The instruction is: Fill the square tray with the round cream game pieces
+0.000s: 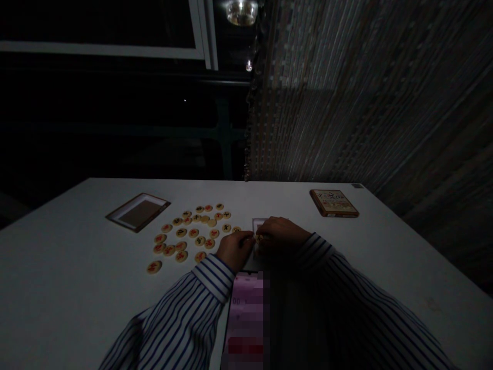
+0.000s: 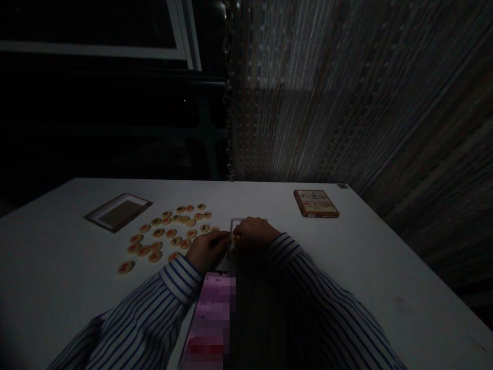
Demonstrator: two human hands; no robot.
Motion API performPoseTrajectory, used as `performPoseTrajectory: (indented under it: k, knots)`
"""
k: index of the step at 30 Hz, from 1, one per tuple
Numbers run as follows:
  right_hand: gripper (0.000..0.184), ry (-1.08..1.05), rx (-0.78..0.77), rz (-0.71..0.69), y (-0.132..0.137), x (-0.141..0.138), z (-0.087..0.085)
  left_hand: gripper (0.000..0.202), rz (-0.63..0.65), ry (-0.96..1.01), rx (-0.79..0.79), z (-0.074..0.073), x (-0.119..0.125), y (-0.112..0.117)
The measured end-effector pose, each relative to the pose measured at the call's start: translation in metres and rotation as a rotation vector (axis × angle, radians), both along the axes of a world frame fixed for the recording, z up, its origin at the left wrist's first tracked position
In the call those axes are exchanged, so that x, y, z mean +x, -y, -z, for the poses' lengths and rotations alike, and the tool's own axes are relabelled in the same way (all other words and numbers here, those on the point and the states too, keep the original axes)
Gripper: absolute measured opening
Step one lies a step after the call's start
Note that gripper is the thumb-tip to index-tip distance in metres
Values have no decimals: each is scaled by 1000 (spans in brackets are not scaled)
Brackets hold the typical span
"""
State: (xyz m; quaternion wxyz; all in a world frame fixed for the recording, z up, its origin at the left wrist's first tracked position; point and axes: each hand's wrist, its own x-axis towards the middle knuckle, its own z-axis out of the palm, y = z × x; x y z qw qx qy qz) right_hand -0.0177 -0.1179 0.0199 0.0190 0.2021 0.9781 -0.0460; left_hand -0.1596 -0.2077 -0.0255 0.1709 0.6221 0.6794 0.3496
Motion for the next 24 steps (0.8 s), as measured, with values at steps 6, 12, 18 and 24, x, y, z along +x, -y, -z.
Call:
performPoseTrajectory:
  k: [6,12,18,24]
  knots:
    - [26,16,0,-20,-1,-1,1,28,8,10,-2,-1,1,0]
    - [25,35,-14,23,-2,1,2,29,4,22,18,2,1,0]
    - [24,21,-38,-5,-2,3,1,29,-2,11,10,2,0,-1]
    - [24,40,-46,-50,-1,2,-3,28,-1,7,7,1,1,0]
